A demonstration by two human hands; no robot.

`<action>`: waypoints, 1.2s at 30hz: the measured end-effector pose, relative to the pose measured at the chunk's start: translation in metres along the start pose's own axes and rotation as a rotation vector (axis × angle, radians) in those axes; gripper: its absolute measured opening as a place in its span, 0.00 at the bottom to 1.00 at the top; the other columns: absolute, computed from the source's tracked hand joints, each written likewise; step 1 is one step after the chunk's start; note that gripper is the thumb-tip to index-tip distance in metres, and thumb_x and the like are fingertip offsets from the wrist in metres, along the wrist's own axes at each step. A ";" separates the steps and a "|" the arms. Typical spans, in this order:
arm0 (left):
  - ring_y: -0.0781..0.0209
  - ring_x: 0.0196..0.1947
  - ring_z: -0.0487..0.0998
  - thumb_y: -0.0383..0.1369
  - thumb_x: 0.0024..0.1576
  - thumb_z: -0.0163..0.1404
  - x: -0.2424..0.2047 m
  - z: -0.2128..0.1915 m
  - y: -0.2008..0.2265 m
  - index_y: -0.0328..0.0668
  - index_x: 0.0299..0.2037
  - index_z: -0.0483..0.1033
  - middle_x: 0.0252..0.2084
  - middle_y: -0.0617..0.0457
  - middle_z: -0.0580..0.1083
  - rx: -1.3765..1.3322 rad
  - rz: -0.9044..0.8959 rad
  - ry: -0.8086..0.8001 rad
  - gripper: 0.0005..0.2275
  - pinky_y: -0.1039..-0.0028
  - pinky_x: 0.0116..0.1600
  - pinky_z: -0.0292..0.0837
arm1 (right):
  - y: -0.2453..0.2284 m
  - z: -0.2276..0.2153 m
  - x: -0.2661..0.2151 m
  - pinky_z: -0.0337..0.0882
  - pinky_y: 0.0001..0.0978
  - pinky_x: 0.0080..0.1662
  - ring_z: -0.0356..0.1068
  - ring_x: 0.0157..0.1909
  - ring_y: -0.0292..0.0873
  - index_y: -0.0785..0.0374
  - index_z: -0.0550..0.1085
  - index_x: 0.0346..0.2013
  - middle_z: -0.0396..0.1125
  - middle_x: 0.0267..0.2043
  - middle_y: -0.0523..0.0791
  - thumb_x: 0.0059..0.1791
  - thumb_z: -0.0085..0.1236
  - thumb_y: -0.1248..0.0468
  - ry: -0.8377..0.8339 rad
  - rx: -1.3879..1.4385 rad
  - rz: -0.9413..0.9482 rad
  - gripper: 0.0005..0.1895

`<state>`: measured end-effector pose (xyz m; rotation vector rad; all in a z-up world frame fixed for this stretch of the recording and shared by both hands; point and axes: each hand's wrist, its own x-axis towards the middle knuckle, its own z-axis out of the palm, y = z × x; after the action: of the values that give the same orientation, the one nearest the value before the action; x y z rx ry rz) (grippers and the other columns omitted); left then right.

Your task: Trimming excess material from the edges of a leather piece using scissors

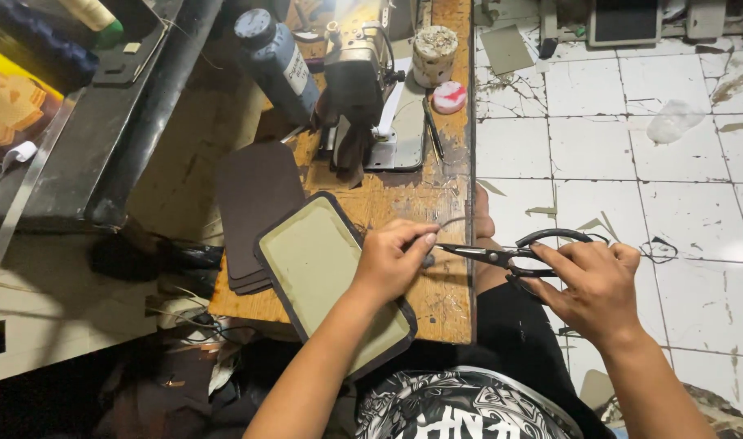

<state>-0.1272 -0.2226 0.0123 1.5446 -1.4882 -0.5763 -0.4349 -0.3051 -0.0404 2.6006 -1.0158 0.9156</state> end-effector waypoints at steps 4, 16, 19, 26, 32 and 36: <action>0.62 0.38 0.79 0.33 0.61 0.55 -0.012 0.002 -0.014 0.45 0.50 0.82 0.41 0.52 0.81 0.156 0.188 -0.025 0.10 0.69 0.49 0.76 | -0.007 -0.003 0.004 0.51 0.41 0.52 0.67 0.38 0.40 0.44 0.79 0.48 0.69 0.38 0.35 0.48 0.60 0.38 -0.001 0.000 -0.053 0.21; 0.51 0.32 0.71 0.35 0.61 0.56 -0.018 0.001 -0.026 0.40 0.34 0.74 0.33 0.50 0.71 0.542 0.445 -0.019 0.08 0.63 0.37 0.70 | -0.020 -0.004 0.007 0.51 0.41 0.53 0.68 0.40 0.40 0.43 0.79 0.50 0.70 0.39 0.34 0.47 0.62 0.40 -0.041 0.032 -0.094 0.22; 0.59 0.35 0.75 0.32 0.65 0.48 -0.016 -0.012 -0.033 0.38 0.39 0.77 0.34 0.52 0.74 0.335 0.263 0.021 0.07 0.72 0.42 0.79 | -0.015 -0.001 0.006 0.51 0.42 0.54 0.66 0.39 0.41 0.43 0.79 0.51 0.69 0.38 0.35 0.45 0.65 0.40 -0.055 0.050 -0.040 0.23; 0.58 0.36 0.78 0.32 0.62 0.53 -0.018 -0.017 -0.036 0.41 0.40 0.80 0.36 0.51 0.78 0.163 0.069 0.014 0.05 0.71 0.43 0.78 | 0.009 0.024 -0.019 0.50 0.39 0.56 0.68 0.46 0.41 0.50 0.82 0.54 0.70 0.41 0.37 0.42 0.73 0.47 -0.056 0.144 0.274 0.28; 0.56 0.29 0.81 0.30 0.64 0.50 -0.006 0.002 -0.029 0.40 0.39 0.76 0.31 0.49 0.78 0.008 -0.136 -0.090 0.04 0.69 0.33 0.76 | 0.009 0.027 -0.036 0.57 0.41 0.58 0.69 0.46 0.42 0.50 0.80 0.54 0.71 0.42 0.38 0.42 0.73 0.53 -0.080 0.244 0.391 0.26; 0.67 0.33 0.84 0.34 0.62 0.50 -0.006 -0.007 -0.003 0.53 0.61 0.76 0.41 0.54 0.83 -0.078 -0.371 -0.172 0.17 0.78 0.40 0.76 | 0.005 0.024 -0.035 0.54 0.40 0.60 0.69 0.49 0.40 0.51 0.81 0.54 0.71 0.43 0.38 0.41 0.72 0.53 -0.117 0.306 0.475 0.27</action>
<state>-0.1208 -0.2155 0.0116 1.7566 -1.2901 -0.9922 -0.4468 -0.2997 -0.0809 2.7302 -1.6956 1.1034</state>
